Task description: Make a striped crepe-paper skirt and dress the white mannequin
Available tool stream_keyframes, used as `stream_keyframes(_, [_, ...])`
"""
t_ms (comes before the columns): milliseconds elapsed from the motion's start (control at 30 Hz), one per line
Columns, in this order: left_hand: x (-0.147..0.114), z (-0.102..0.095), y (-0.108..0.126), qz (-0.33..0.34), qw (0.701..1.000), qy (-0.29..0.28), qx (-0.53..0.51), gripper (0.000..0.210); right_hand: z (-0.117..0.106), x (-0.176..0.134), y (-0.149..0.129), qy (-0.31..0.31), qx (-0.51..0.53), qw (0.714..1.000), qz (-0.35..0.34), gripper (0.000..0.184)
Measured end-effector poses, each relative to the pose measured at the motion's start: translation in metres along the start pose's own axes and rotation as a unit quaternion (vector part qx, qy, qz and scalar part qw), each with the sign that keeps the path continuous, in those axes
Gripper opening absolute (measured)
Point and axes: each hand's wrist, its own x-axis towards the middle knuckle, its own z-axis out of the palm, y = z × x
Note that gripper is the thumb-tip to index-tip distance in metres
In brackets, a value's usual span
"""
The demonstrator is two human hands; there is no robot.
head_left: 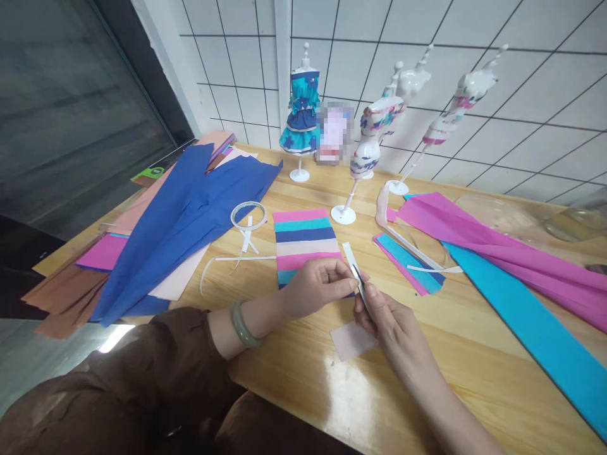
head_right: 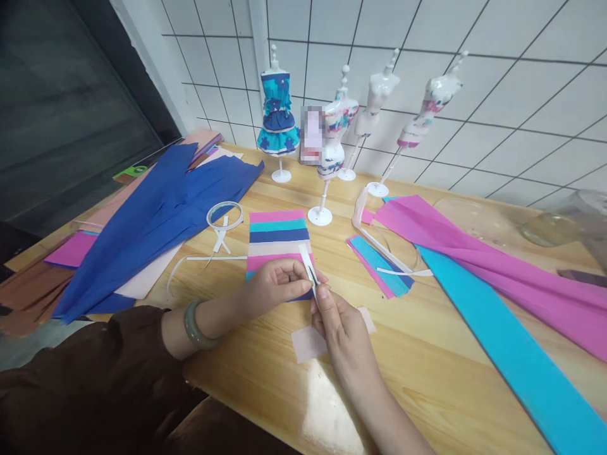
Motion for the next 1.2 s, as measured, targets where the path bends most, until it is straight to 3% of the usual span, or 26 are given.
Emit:
stream_keyframes(400, [-0.005,-0.001,0.001,0.069,0.992,-0.031,0.105,0.024,-0.005,0.001,0.003,0.006,0.024,1.0,-0.006,0.049])
stream_keyframes(567, [-0.006,-0.001,0.003,0.118,0.975,-0.055,0.178,0.025,-0.006,0.002,0.004,-0.003,0.025,1.0,-0.017,0.049])
stream_keyframes(767, [-0.011,-0.001,0.003,0.14,0.951,-0.061,0.269,0.027,-0.011,0.002,0.0,-0.012,-0.034,0.999,-0.006,0.063])
stream_keyframes(933, [-0.01,0.001,0.005,0.151,0.948,-0.103,0.262,0.023,-0.011,0.001,0.0,-0.008,-0.035,0.999,-0.011,0.064])
stream_keyframes(1100, [-0.006,-0.005,0.006,0.196,0.935,-0.076,0.286,0.015,-0.009,0.001,0.003,-0.027,0.019,0.999,-0.015,0.054])
stream_keyframes(1200, [-0.006,-0.007,0.004,0.186,0.939,-0.081,0.276,0.017,-0.011,0.001,0.002,-0.044,0.015,0.999,-0.024,0.053])
